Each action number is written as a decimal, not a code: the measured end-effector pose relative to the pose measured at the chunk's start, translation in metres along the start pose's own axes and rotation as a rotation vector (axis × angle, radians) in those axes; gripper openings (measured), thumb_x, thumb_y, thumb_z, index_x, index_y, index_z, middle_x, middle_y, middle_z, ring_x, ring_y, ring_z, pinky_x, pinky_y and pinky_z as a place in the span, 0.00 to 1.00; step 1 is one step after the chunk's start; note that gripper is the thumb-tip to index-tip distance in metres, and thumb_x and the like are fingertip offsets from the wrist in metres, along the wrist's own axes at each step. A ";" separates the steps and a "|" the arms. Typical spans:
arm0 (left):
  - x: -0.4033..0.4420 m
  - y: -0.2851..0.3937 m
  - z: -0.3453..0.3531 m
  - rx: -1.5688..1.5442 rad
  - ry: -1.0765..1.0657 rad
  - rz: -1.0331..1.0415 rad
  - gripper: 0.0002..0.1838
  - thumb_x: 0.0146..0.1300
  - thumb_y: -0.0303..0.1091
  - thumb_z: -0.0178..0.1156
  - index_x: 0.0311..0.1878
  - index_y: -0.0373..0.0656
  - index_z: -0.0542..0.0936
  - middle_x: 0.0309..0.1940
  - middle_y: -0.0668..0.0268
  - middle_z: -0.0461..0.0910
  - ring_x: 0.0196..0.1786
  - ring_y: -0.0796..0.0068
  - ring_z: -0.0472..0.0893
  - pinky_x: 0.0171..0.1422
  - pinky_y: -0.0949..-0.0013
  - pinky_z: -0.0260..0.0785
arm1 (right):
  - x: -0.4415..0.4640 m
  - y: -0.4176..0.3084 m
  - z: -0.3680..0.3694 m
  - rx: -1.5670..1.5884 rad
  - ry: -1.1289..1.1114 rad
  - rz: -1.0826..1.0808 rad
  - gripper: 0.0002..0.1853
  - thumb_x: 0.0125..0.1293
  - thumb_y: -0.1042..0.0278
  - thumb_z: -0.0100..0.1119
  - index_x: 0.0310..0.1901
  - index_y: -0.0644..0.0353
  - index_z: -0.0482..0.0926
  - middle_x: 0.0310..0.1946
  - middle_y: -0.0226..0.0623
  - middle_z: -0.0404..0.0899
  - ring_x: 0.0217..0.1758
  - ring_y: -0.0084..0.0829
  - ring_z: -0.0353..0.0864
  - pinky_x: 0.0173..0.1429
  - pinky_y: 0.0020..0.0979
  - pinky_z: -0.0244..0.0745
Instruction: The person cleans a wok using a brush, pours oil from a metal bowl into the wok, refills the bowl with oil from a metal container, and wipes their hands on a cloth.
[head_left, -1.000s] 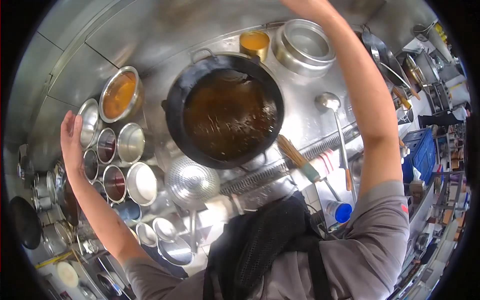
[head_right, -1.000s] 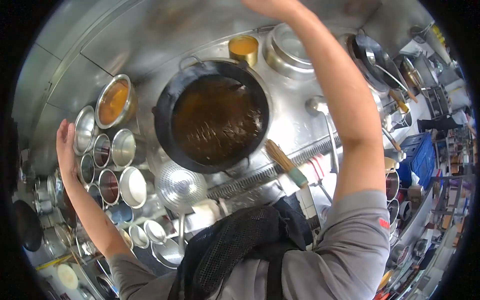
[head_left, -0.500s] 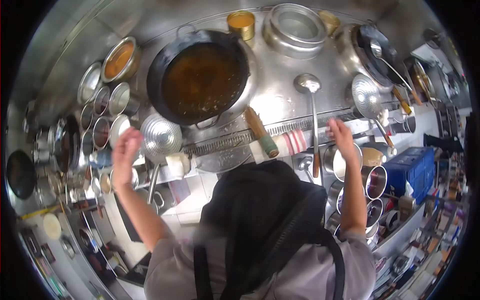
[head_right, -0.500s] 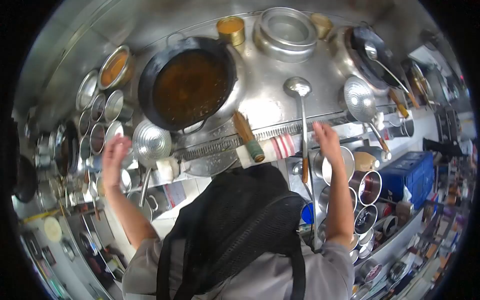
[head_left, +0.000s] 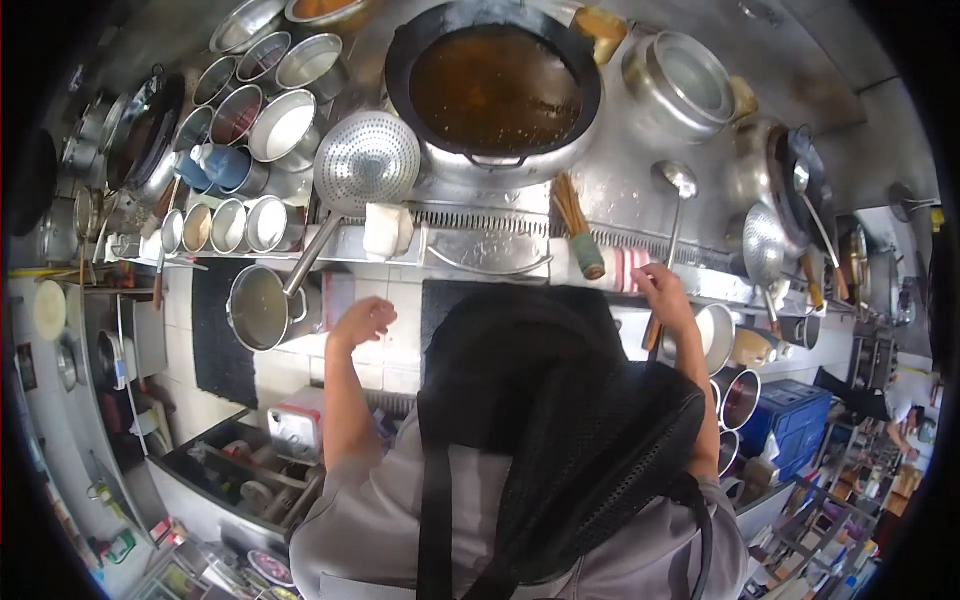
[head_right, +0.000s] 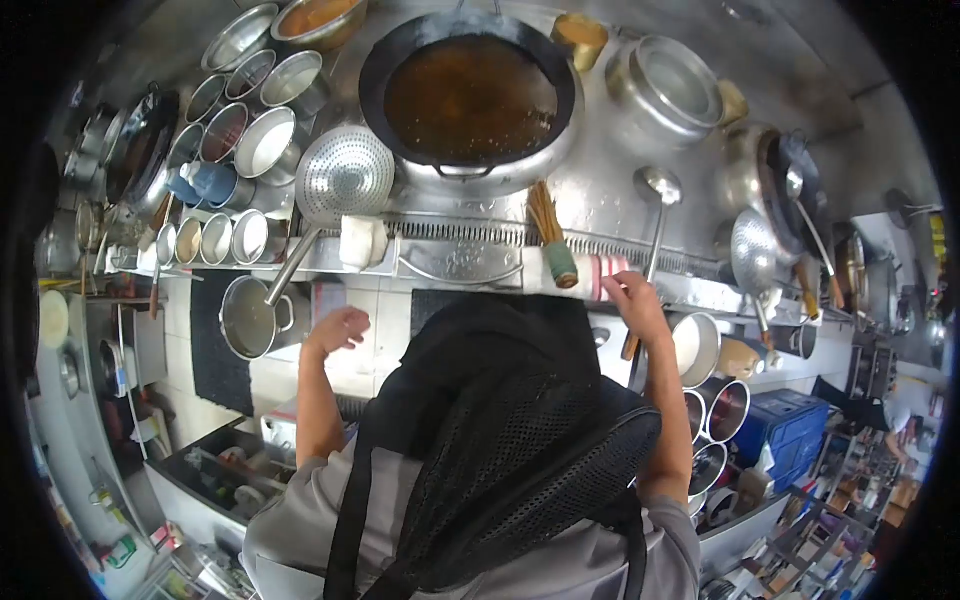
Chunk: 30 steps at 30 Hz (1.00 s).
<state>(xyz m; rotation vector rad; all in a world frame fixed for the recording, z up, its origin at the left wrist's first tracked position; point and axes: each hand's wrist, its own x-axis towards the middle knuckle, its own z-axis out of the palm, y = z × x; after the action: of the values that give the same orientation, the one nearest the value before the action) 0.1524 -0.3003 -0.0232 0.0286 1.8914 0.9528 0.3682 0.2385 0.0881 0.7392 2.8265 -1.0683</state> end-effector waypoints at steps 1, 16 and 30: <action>0.014 -0.013 0.013 0.018 0.049 0.000 0.28 0.63 0.43 0.69 0.62 0.41 0.76 0.41 0.60 0.84 0.38 0.72 0.84 0.39 0.66 0.79 | 0.004 -0.009 -0.004 -0.028 -0.026 0.004 0.18 0.70 0.57 0.64 0.44 0.68 0.83 0.37 0.52 0.82 0.38 0.46 0.84 0.44 0.39 0.77; 0.159 -0.053 0.123 0.383 0.761 0.265 0.25 0.59 0.46 0.66 0.50 0.33 0.81 0.57 0.40 0.77 0.63 0.38 0.73 0.68 0.46 0.67 | -0.050 0.019 0.032 0.056 -0.199 -0.089 0.17 0.69 0.55 0.65 0.39 0.64 0.84 0.37 0.49 0.84 0.39 0.45 0.86 0.44 0.42 0.79; 0.070 0.025 0.120 -0.869 -0.221 0.214 0.13 0.65 0.20 0.53 0.52 0.41 0.75 0.49 0.57 0.81 0.51 0.59 0.83 0.61 0.55 0.74 | -0.025 -0.049 0.329 0.448 -0.407 -0.057 0.21 0.66 0.53 0.58 0.50 0.62 0.81 0.42 0.55 0.84 0.45 0.48 0.86 0.51 0.44 0.79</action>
<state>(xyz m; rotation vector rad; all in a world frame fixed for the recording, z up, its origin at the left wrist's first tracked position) 0.1995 -0.1829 -0.0852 -0.1761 1.1661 1.7692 0.3241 -0.0121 -0.1280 0.3934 2.3032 -1.6692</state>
